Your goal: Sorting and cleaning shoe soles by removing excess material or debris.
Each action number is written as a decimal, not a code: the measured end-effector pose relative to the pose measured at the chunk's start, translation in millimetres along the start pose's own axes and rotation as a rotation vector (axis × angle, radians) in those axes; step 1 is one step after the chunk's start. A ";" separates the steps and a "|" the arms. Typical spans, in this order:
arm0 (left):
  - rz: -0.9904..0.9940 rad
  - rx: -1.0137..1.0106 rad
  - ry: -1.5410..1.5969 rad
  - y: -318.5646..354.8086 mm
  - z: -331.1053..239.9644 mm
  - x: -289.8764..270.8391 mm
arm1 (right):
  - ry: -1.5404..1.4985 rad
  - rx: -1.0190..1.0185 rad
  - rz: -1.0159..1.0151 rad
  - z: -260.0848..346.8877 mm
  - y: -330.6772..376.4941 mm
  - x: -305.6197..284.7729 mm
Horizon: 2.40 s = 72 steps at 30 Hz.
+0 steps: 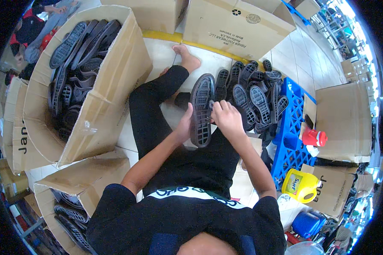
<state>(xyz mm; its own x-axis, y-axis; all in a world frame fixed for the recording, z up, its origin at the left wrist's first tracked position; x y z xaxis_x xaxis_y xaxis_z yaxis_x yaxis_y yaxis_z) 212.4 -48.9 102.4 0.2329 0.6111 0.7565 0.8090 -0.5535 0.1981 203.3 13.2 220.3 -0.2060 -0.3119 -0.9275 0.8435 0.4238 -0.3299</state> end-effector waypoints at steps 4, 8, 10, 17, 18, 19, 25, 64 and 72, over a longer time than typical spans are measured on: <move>0.005 -0.002 0.103 -3.0 1.1 -11.3 | -0.010 -0.148 0.032 27.1 15.2 -4.4; 0.048 0.066 0.111 -4.5 -9.9 -9.0 | -0.067 -0.189 0.225 37.8 34.4 -0.3; 0.029 0.069 0.127 -4.3 -14.0 -10.8 | -0.075 -0.209 0.323 39.6 45.9 5.4; -0.019 0.100 0.177 -4.1 -17.3 -22.1 | -0.375 -0.167 0.406 52.3 61.9 5.7; -0.016 0.097 0.185 -3.4 -17.6 -21.6 | -0.468 -0.131 0.390 52.3 60.6 4.6; -0.012 0.093 0.194 -3.0 -18.1 -20.7 | -0.469 -0.130 0.389 55.3 58.2 2.4; 0.048 0.034 0.288 -2.7 -15.1 -11.7 | -0.736 0.049 0.060 33.8 27.8 -17.3; -0.069 0.008 0.082 -6.9 -18.6 -19.6 | -0.603 0.030 0.129 36.0 90.6 -27.0; -0.303 -0.199 -0.105 -18.9 30.0 -71.0 | -1.503 0.935 -0.886 -103.3 177.2 49.4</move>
<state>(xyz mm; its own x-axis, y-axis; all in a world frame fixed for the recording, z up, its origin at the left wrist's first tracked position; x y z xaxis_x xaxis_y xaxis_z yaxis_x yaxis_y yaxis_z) 196.7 -64.8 26.2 0.0618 0.8131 0.5789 0.7314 -0.4315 0.5281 291.4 160.7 97.9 -0.5528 -0.7008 0.4508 0.8134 -0.5714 0.1092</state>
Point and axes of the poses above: each hand's wrist, its own y-axis away from the middle knuckle, its own x-axis out of the palm, z = x × y, the point moved 10 cm from there along -y, towards the middle knuckle, and after that the axes turned 8 degrees about -y, right-handed, at the moved point
